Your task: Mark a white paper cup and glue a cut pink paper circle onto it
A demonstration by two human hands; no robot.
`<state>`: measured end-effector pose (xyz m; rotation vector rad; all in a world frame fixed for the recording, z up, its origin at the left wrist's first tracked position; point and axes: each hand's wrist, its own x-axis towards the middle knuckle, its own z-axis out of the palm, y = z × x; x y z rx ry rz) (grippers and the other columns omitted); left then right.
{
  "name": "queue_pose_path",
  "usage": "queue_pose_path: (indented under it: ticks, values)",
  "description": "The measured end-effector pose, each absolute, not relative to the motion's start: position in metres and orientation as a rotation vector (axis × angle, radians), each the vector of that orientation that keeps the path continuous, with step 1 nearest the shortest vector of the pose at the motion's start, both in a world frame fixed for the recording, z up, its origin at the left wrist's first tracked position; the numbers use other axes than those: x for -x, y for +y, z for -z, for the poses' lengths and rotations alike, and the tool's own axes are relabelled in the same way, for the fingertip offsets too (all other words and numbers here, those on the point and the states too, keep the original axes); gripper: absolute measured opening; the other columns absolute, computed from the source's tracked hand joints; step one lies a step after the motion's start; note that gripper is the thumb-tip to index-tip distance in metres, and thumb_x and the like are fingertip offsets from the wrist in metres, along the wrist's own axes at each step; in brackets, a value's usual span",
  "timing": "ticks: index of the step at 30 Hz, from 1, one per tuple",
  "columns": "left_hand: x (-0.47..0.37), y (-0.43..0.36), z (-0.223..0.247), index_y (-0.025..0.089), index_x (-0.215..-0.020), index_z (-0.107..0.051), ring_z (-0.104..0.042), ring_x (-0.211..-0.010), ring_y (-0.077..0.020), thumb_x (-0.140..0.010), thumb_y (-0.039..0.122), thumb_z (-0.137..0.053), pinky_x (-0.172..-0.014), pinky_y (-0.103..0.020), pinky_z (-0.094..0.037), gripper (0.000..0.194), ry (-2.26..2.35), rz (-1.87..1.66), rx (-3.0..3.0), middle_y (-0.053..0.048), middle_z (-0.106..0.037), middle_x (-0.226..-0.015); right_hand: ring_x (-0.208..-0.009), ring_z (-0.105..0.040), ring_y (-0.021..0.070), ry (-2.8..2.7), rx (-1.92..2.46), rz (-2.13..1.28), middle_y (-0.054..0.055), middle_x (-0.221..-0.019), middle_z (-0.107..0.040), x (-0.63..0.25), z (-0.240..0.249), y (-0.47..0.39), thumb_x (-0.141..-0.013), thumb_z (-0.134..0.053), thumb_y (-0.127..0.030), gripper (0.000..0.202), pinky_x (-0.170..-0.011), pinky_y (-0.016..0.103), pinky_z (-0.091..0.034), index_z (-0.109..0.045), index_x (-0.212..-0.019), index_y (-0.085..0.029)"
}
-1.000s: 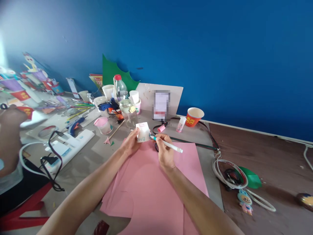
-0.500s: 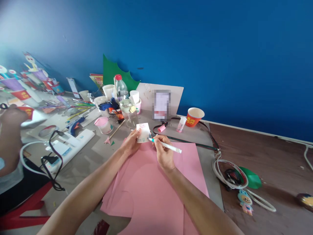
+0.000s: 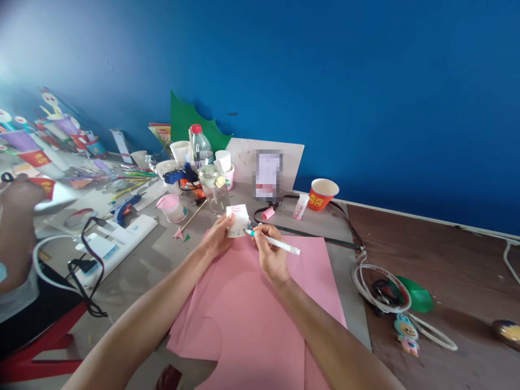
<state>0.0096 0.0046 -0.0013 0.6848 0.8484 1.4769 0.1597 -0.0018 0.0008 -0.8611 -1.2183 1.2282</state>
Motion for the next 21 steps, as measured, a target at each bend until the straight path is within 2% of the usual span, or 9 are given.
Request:
queue_pose_path:
  ticks: [9,21]
  values:
    - [-0.0086,0.0051,0.0043,0.014,-0.09,-0.067,-0.062,-0.065,-0.014,-0.067,0.044,-0.08,-0.065,-0.025,-0.047,0.04,0.833,-1.489,-0.672,-0.003,-0.068,-0.075,-0.061,-0.055,0.0151,-1.223,0.86,-1.247,-0.002,-0.063,-0.059,-0.16,0.0008,-0.0014,-0.081,-0.061,-0.041,0.019,-0.057,0.028,-0.044,-0.062,-0.078,-0.022]
    - [-0.0084,0.0056,0.0059,0.013,-0.093,-0.067,-0.063,-0.066,-0.0148,-0.068,0.044,-0.08,-0.065,-0.025,-0.047,0.042,0.82,-1.483,-0.664,-0.005,-0.069,-0.076,-0.058,-0.053,0.0145,-1.256,0.882,-1.216,-0.002,-0.062,-0.058,-0.1594,-0.0037,-0.0022,-0.081,-0.06,-0.04,0.018,-0.055,0.027,-0.043,-0.061,-0.077,-0.022]
